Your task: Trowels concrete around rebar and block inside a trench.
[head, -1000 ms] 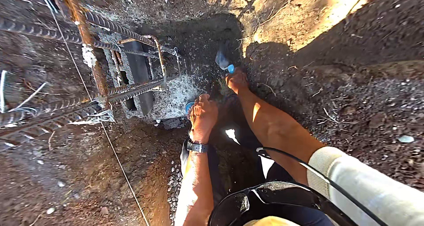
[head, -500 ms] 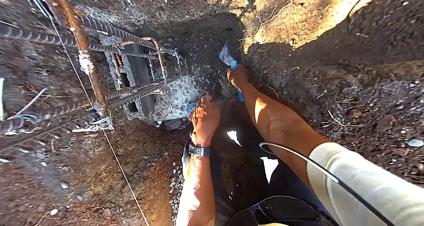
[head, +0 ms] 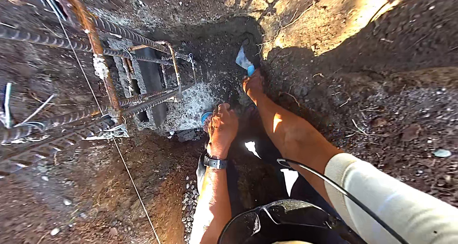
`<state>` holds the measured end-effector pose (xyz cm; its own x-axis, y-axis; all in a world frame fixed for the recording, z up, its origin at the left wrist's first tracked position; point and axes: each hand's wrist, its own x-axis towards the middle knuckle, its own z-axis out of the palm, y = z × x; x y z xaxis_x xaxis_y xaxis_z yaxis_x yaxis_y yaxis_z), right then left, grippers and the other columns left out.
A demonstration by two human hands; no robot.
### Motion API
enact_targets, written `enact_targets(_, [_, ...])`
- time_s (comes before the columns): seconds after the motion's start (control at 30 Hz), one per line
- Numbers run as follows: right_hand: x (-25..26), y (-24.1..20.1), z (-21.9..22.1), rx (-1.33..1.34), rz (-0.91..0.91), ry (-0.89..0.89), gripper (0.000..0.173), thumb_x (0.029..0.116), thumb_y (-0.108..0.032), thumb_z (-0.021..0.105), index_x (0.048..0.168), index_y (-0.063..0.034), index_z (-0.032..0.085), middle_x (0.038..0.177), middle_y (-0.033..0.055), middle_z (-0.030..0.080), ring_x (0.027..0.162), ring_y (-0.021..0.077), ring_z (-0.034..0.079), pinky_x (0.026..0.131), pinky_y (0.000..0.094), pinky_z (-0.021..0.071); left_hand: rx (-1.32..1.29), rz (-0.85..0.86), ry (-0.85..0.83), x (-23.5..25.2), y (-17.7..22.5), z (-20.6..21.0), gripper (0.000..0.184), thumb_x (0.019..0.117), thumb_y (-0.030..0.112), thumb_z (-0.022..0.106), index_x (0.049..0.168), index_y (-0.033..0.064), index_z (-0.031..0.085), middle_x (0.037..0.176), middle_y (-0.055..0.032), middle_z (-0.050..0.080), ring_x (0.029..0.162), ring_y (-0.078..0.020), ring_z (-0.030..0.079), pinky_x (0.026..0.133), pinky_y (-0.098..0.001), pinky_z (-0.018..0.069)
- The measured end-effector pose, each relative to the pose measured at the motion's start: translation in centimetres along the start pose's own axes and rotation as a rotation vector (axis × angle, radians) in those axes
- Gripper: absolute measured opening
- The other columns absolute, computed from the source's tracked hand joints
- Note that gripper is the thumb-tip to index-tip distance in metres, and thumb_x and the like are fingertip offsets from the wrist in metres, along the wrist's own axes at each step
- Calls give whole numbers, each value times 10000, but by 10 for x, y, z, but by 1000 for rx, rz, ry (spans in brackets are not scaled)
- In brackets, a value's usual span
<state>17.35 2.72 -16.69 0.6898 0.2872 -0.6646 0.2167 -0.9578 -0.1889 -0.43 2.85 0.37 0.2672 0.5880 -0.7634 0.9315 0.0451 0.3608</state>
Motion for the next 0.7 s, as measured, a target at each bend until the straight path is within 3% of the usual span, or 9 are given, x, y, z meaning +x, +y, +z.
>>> enact_targets(0.13, [-6,-1,-2,-13,37,-28,570,998,-361,585,1463,-58,454,1249,234,678,1166,405,669,949,603,544,-6,9,-3,0,2,-2,402,1061,364,462,1396,182,589,1285,-112,675,1168,-293,659,961,-570,535])
enact_targets(0.3, [-40,-5,-30,-52,-9,-1,594,997,-323,583,1488,-41,405,1223,268,671,1116,439,683,902,643,554,-19,-3,1,2,0,-4,417,1053,380,471,1396,175,590,1251,-127,687,1115,-311,676,933,-579,540])
enact_targets(0.5, [-90,1,-85,-191,-161,-62,512,989,-381,580,1402,-89,500,1144,249,693,1062,453,682,848,676,538,-21,-18,0,5,-3,-3,407,1046,363,464,1366,154,606,1243,-142,694,1159,-334,662,954,-610,522])
enact_targets(0.6, [-108,-1,-144,-365,-310,-128,533,997,-416,562,1384,-51,545,1191,259,674,1099,460,666,850,685,534,-38,-9,-19,4,1,-6,391,1047,344,466,1325,120,626,1219,-158,699,1161,-338,660,972,-598,515])
enact_targets(0.7, [-118,-31,-241,-404,-418,-240,512,942,-503,667,1206,-64,644,1067,241,683,1016,450,666,832,719,512,-46,-3,-17,1,0,-7,389,1039,347,474,1312,117,629,1206,-163,702,1146,-340,668,962,-604,523])
